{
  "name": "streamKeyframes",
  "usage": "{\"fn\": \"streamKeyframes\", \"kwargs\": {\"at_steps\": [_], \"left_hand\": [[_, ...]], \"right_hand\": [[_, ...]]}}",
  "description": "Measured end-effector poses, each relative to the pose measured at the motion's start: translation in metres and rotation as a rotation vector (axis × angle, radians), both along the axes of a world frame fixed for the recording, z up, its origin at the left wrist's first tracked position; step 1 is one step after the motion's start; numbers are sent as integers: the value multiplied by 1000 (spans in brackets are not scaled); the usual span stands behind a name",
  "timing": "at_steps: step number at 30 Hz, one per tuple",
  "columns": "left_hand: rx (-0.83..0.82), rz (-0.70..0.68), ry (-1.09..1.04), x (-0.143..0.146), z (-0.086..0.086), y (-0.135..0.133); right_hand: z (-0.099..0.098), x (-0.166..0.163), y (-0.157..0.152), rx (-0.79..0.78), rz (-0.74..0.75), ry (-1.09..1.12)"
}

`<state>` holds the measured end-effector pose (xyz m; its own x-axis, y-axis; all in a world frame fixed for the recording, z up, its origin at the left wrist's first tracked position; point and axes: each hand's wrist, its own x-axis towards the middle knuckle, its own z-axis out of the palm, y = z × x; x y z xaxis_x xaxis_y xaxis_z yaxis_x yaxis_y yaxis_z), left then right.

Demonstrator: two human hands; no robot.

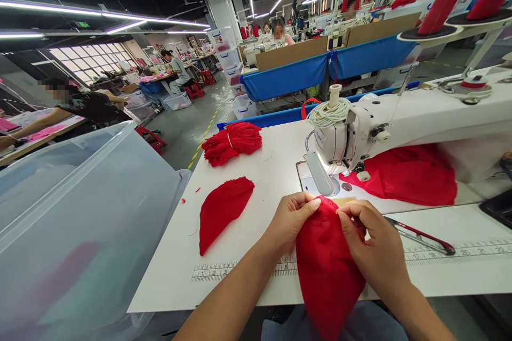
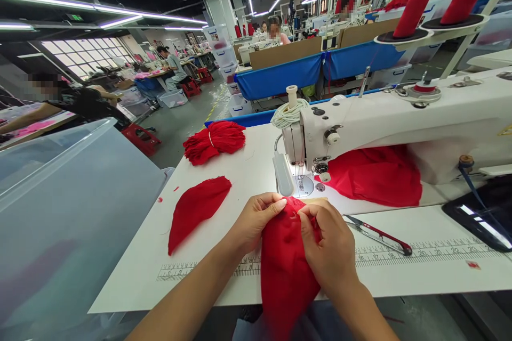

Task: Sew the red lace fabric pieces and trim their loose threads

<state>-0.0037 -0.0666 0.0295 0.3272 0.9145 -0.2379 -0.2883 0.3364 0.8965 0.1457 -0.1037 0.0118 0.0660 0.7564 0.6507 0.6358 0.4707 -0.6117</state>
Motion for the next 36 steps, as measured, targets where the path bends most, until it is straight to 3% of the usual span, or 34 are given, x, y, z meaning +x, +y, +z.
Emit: {"fn": "streamKeyframes", "kwargs": {"at_steps": [5,7,14,19,22,25,27,29,32,36], "left_hand": [[-16,-3,0,-1,-3,1],[-18,-7,-3,-2,-3,1],[-63,-27,-53,-3,-3,2],[-117,-42,-106,-3,-3,3],[-146,-48,-134,-2,-2,3],[-168,-65,-145,0,-1,3],[-178,-63,-136,1,-2,2],[-184,-48,-124,2,-3,2],[-182,-44,-118,1,-5,2],[-176,-43,-121,-1,-3,2]], "right_hand": [[8,16,-12,-115,161,24],[8,31,-18,-159,162,6],[-14,111,-20,-285,-219,-262],[-38,137,-11,-547,-249,-351],[-41,135,-8,-556,-210,-321],[-33,122,-10,-407,-159,-236],[-25,108,-13,-289,-71,-132],[-18,91,-16,-298,55,-71],[-11,68,-20,-322,119,-121],[-6,52,-16,-128,101,-310]]}}
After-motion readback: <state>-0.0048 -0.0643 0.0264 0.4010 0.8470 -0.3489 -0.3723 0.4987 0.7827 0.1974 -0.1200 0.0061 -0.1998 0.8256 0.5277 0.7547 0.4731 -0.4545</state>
